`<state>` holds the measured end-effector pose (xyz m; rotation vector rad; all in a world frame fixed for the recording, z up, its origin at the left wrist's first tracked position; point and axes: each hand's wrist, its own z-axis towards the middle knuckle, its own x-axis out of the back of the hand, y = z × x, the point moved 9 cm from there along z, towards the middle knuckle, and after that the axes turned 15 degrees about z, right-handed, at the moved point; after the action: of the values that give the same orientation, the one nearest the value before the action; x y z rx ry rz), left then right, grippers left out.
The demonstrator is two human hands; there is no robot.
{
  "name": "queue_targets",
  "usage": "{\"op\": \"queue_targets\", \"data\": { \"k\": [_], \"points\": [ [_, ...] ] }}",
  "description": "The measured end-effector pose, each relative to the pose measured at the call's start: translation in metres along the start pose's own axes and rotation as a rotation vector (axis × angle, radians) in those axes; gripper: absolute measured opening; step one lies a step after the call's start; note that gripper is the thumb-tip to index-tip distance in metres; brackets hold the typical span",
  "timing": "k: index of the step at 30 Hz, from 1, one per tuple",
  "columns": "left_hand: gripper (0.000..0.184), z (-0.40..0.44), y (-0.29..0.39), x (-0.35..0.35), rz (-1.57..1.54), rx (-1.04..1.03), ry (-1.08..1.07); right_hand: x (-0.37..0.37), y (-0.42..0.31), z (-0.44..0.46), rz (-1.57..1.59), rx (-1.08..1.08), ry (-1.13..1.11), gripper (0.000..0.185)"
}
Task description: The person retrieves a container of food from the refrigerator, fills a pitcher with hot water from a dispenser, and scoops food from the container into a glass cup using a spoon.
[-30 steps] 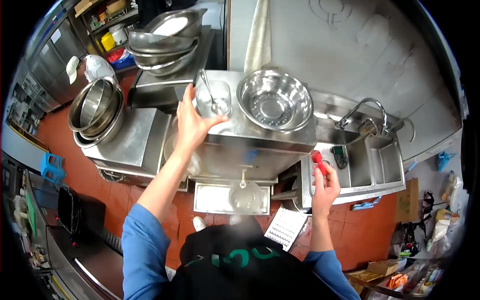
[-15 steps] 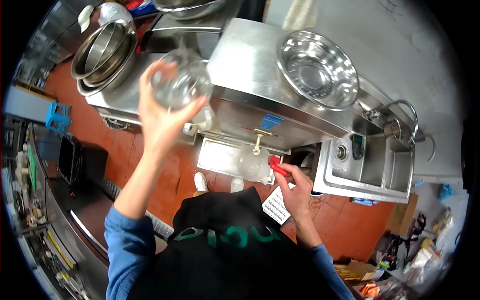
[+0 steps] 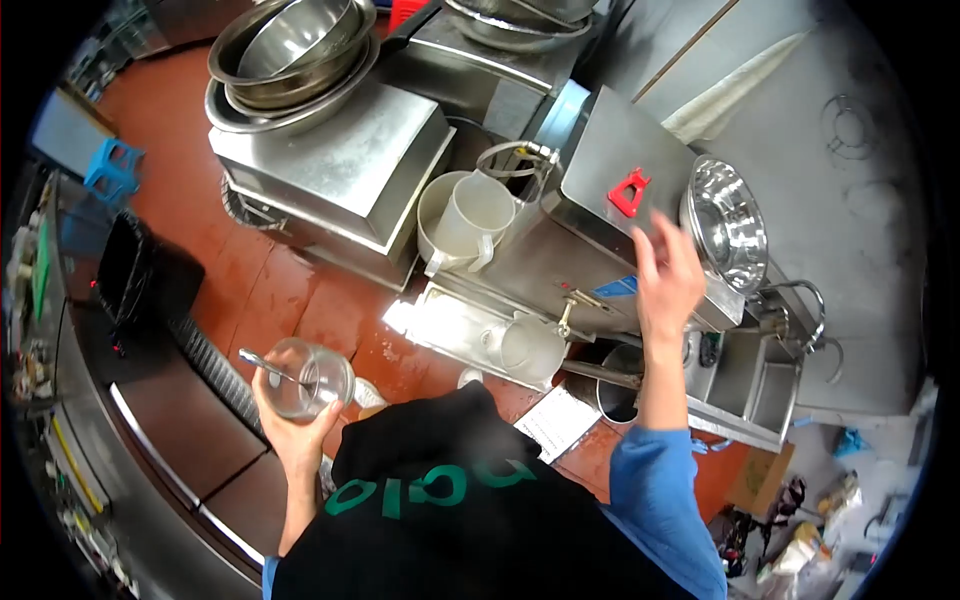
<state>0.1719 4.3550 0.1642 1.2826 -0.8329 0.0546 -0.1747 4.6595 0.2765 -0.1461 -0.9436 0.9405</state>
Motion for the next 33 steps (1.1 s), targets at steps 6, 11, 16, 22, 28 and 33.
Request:
{"op": "queue_targets", "data": {
  "k": [6,11,16,22,28,33],
  "points": [
    [0.090,0.045,-0.045,0.075,-0.107,0.018,-0.096,0.082,0.125,-0.083,0.773,-0.958,0.628,0.078],
    [0.095,0.077,-0.088,0.153,-0.113,0.020,-0.071,0.077,0.274,-0.040,0.754,-1.236,0.377,0.024],
    [0.096,0.098,-0.122,0.207,-0.164,-0.015,0.039,0.097,0.208,-0.036,0.485,-1.029,0.684,0.010],
    [0.097,0.131,-0.166,0.215,-0.102,0.040,0.026,0.066,0.059,-0.006,0.659,-1.026,0.393,0.017],
    [0.097,0.172,-0.152,0.227,-0.053,-0.048,0.033,-0.037,-0.050,-0.013,0.717,-0.787,0.262,0.020],
    [0.098,0.189,-0.142,0.232,-0.023,-0.107,-0.027,-0.145,-0.139,-0.079,0.788,-0.899,-0.002,0.020]
  ]
}}
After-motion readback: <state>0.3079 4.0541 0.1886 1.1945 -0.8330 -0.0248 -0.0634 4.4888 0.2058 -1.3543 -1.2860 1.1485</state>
